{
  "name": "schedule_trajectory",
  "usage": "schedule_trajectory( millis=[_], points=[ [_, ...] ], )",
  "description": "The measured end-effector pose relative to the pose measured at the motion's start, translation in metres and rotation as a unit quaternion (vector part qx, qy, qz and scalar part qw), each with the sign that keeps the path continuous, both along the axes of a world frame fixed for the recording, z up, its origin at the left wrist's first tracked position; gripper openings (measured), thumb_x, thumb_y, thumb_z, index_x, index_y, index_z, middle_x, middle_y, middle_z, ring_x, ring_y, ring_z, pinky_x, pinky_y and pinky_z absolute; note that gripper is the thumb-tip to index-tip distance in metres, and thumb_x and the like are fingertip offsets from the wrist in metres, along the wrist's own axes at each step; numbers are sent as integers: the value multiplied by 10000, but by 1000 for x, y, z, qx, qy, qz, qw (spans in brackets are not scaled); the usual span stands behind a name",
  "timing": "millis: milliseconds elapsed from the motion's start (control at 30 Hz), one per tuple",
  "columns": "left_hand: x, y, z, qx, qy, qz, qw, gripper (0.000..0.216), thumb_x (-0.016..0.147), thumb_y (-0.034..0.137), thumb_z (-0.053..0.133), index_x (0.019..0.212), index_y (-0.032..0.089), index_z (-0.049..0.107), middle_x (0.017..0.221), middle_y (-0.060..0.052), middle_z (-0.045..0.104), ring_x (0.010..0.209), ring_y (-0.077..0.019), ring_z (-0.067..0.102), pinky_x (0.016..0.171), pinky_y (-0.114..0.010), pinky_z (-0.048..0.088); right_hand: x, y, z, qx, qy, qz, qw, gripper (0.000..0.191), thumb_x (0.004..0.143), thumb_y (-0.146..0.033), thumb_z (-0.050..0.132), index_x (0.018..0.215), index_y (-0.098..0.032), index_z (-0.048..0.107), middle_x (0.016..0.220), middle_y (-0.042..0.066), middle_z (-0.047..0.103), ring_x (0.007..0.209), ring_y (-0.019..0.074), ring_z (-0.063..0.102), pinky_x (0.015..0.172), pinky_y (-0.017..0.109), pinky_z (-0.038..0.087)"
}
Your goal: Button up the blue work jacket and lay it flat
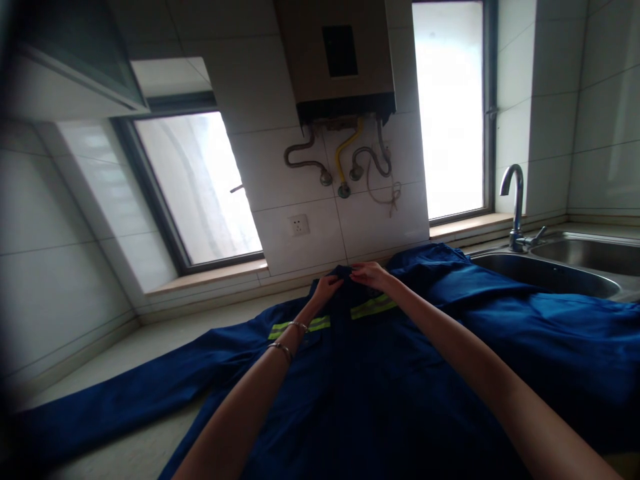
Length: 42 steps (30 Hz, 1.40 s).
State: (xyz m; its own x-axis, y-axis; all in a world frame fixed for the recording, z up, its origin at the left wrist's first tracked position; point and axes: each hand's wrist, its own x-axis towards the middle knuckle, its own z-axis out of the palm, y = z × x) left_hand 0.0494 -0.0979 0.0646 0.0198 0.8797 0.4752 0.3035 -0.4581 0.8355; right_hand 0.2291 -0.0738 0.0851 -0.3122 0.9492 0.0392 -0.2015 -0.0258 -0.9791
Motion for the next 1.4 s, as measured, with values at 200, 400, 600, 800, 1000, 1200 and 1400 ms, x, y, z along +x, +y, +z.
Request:
schedule_trajectory(
  millis=[200,400,600,800,1000,1200,1400],
  points=[
    [-5,-1,-2,8,3,1,1000,180,645,294,658,599,120,664,560,10,583,559,-115,490,551,-218,374,-1,1,0,49,-91,-35,994,345,598,46,639,907,-108,642,699,25,650,635,150,629,544,242,556],
    [0,2,-2,34,-7,25,999,158,680,254,626,720,123,703,668,-22,649,654,-152,551,639,-248,413,-2,3,1,113,-158,-38,980,463,606,17,646,1045,-124,598,621,-38,592,619,113,606,611,250,563],
    [6,4,1,54,12,44,998,150,724,231,592,724,134,706,701,-30,665,706,-176,579,696,-267,433,-7,3,-5,212,-290,-32,933,553,615,-45,651,1151,-163,578,629,-51,577,586,116,583,576,234,529],
    [1,7,2,44,71,87,993,268,813,253,515,1001,156,679,1003,-80,679,950,-215,593,868,-309,421,-7,-1,1,302,-440,-86,841,341,748,-158,560,1082,-170,628,854,44,632,814,203,610,756,293,485],
    [-45,-4,-23,-55,229,180,955,393,815,238,495,1186,123,557,1294,-200,490,1267,-332,359,1042,-490,204,-19,-23,-15,328,-555,-141,752,559,797,-104,458,1347,-93,357,1390,236,296,1290,356,247,1000,488,280],
    [-72,-23,-64,-152,389,170,892,647,775,477,533,1343,190,416,1455,-197,263,1339,-457,64,959,-703,-19,-44,-27,-54,292,-629,-21,720,689,827,-532,458,1392,-153,346,1488,178,143,1351,373,79,1056,525,104],
    [-72,-21,-68,-247,464,149,837,654,795,656,343,1387,384,296,1510,-104,135,1317,-507,57,831,-802,21,-44,-16,-78,222,-654,60,720,769,790,-748,221,1436,-331,210,1510,113,124,1345,386,123,1003,613,78]
  ],
)
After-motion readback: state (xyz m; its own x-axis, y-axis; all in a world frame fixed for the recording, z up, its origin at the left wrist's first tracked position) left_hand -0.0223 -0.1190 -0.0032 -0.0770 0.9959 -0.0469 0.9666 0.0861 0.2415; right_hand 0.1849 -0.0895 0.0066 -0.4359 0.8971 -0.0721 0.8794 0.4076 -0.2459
